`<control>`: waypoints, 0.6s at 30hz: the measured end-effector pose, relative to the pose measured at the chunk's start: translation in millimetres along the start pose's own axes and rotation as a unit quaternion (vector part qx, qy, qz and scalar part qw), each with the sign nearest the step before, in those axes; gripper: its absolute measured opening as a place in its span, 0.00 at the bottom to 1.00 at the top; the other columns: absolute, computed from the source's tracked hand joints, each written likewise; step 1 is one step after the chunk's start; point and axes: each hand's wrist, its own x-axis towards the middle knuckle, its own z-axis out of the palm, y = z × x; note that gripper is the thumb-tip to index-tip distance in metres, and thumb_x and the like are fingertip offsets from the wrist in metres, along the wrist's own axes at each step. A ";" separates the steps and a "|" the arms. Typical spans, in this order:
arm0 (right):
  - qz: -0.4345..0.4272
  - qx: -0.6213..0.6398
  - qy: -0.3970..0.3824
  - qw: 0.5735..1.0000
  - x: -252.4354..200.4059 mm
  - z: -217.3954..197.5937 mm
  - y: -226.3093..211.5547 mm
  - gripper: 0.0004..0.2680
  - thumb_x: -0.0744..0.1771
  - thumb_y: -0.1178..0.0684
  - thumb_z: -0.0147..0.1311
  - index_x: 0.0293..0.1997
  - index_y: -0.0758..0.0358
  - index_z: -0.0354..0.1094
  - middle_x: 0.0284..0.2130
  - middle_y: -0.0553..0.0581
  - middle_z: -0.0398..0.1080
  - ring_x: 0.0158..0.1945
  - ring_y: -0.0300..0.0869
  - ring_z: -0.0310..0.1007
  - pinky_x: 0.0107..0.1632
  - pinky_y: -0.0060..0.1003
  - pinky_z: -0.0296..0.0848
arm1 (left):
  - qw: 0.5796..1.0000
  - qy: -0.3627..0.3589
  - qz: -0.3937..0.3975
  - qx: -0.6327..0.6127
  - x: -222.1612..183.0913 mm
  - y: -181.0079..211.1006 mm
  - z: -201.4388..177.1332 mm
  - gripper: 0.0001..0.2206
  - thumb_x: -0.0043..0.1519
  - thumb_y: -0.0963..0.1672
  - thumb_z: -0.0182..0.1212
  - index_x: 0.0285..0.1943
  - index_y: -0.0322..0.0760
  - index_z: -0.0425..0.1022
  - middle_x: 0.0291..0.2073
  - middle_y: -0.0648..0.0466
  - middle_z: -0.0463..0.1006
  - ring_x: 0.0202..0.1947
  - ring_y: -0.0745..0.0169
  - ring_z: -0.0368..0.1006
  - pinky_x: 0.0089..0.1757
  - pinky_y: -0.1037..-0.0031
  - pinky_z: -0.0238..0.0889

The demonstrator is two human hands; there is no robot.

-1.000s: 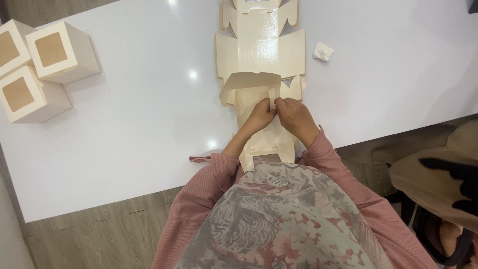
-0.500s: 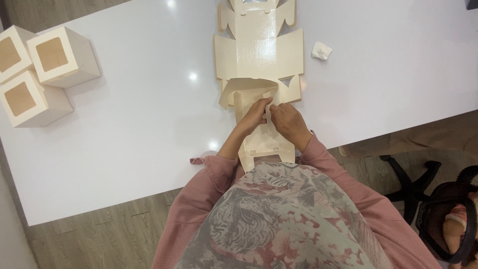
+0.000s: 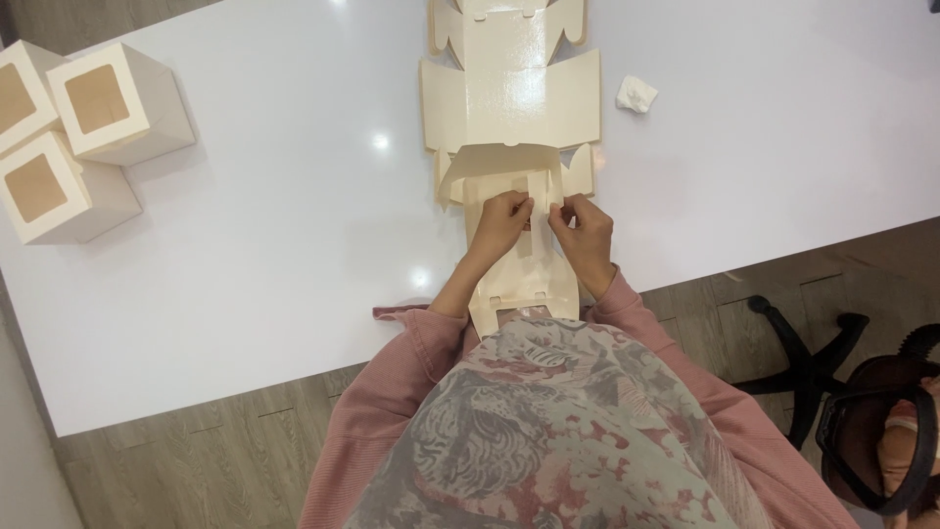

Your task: Assembling a cardboard bakery box by folding pre-scored flaps and tucking tabs on a white table.

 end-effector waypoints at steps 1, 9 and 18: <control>-0.007 -0.010 0.003 1.000 0.9 -1.4 -1.6 0.03 0.66 0.62 0.62 0.35 0.61 0.71 0.21 0.55 0.73 0.23 0.43 0.72 0.29 0.34 0.67 | 0.999 0.016 0.016 0.024 -0.8 3.0 -0.2 0.13 0.69 0.41 0.52 0.54 0.21 0.75 0.34 0.43 0.79 0.32 0.60 0.79 0.33 0.74 0.77; -0.085 -0.108 -0.026 0.990 6.0 -4.4 -19.9 0.06 0.66 0.61 0.60 0.30 0.60 0.69 0.18 0.54 0.69 0.23 0.45 0.73 0.28 0.33 0.69 | 0.994 0.044 0.079 0.068 -4.1 18.1 8.5 0.10 0.67 0.39 0.53 0.45 0.23 0.79 0.31 0.39 0.77 0.29 0.54 0.79 0.31 0.71 0.71; -0.110 -0.124 -0.046 0.985 7.0 -4.1 -24.5 0.04 0.66 0.61 0.59 0.31 0.61 0.69 0.19 0.54 0.69 0.24 0.44 0.74 0.29 0.33 0.70 | 0.997 0.038 0.052 0.043 0.5 4.4 13.1 0.12 0.67 0.39 0.53 0.52 0.19 0.76 0.36 0.34 0.78 0.34 0.48 0.80 0.34 0.70 0.75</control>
